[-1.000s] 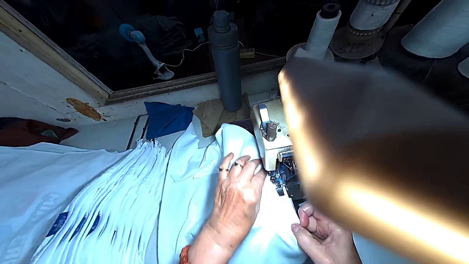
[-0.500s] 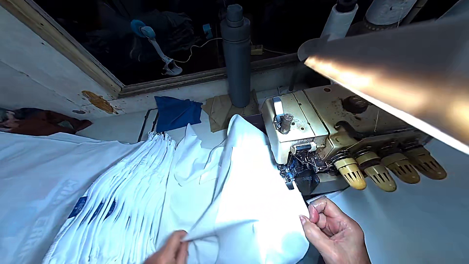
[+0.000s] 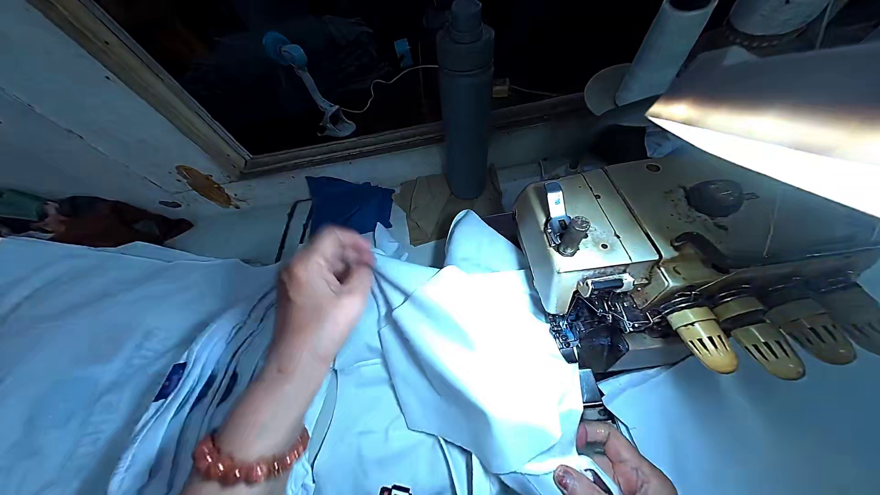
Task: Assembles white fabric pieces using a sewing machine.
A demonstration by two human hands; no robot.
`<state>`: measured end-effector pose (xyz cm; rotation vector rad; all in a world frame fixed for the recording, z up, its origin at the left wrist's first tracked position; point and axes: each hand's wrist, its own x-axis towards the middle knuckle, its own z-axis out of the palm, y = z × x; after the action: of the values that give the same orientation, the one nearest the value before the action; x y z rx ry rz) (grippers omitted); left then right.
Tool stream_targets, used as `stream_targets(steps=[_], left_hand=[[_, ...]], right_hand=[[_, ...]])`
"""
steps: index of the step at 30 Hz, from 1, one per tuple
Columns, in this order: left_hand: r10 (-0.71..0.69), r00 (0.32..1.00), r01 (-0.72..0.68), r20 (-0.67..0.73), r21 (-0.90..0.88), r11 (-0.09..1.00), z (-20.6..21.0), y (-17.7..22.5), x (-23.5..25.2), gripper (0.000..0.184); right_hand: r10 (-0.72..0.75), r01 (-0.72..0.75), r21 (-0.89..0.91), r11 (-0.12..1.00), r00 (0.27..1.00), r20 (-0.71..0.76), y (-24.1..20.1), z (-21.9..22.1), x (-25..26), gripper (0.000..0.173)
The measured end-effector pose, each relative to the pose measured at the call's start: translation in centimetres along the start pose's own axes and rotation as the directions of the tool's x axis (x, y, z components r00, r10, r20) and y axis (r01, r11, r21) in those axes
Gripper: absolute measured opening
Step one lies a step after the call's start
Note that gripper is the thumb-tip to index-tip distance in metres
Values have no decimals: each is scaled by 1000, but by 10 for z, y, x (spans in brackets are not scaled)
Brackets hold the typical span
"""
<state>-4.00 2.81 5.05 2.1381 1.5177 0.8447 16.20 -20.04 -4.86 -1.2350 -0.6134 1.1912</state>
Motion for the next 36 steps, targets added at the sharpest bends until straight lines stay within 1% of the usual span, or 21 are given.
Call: stream_targets(steps=[3, 5, 8, 9, 10, 12, 13, 14, 15, 16, 18, 20, 21, 23, 25, 27, 29, 31, 33, 35, 36], left_hand=[[-43, 977, 98, 207, -262, 960, 33, -41, -23, 40], [-22, 963, 96, 270, -264, 960, 44, -56, -38, 49], [135, 980, -110, 145, -169, 979, 47, -62, -61, 18], [141, 982, -106, 122, -258, 960, 41, -54, -71, 15], [85, 985, -5, 151, -464, 886, 31, -41, -83, 12], [-54, 952, 286, 300, -817, 501, 6, -8, -108, 22], [-84, 918, 390, 388, -839, 380, -5, -1, -119, 25], [-109, 884, 461, 454, -811, 360, -10, -1, -128, 30], [-150, 856, 510, 495, -761, 400, -11, -6, -134, 33], [-214, 845, 523, 490, -672, 525, -7, -15, -139, 30], [-250, 919, 333, 306, -258, 907, 5, -42, -147, 11], [-51, 998, 44, 32, 187, 981, 11, -40, -150, 18], [72, 996, -55, -58, 252, 966, 13, -24, -150, 22], [234, 970, -220, -67, 176, 960, 22, 18, -160, 25], [314, 945, -317, 90, 26, 948, 43, 51, -179, 27], [365, 922, -372, 127, 40, 927, 70, 57, -194, 29], [378, 924, -381, 53, 90, 920, 84, 54, -198, 22], [318, 948, -318, -11, 31, 948, 89, 54, -196, 19], [118, 993, -121, -26, -215, 969, 86, 59, -187, 17], [-70, 997, 40, -45, -484, 874, 78, 61, -169, 12], [-52, 997, 12, -62, -528, 849, 72, 58, -161, 9]], right_hand=[[17, -17, -2, 1000, 999, 29, -1, -6, -3, 34], [-17, 17, 3, 1000, 997, 77, 2, -10, -3, 24], [-40, 44, -59, 997, 996, 77, 5, -11, -5, 19], [-39, 45, -83, 996, 997, 74, 7, -11, -6, 18], [-31, 39, -95, 995, 997, 77, 8, -11, -7, 18], [-6, 14, -85, 996, 996, 92, 8, -11, -9, 18], [1, 7, -77, 997, 995, 97, 7, -11, -11, 19], [-3, 10, -76, 997, 995, 95, 7, -10, -12, 22], [-11, 18, -70, 997, 995, 96, 7, -11, -13, 22], [-23, 30, -68, 997, 995, 101, 7, -12, -14, 21], [-65, 75, -89, 993, 992, 109, 10, -16, -17, 18], [-115, 131, -123, 984, 984, 134, 11, -20, -20, 17], [-138, 159, -137, 978, 978, 154, 11, -22, -21, 16], [-175, 203, -124, 971, 964, 202, 13, -25, -24, 12], [-169, 194, -71, 978, 949, 267, 12, -27, -27, 9], [-165, 204, -91, 975, 932, 323, 9, -29, -27, 6], [-162, 222, -125, 967, 914, 371, 8, -32, -25, 6], [-146, 216, -128, 968, 897, 417, 5, -33, -25, 7], [-145, 219, -118, 969, 882, 448, 4, -34, -23, 9], [-157, 218, -76, 973, 868, 472, 7, -35, -20, 7], [-161, 211, -50, 976, 861, 482, 9, -35, -19, 7]])
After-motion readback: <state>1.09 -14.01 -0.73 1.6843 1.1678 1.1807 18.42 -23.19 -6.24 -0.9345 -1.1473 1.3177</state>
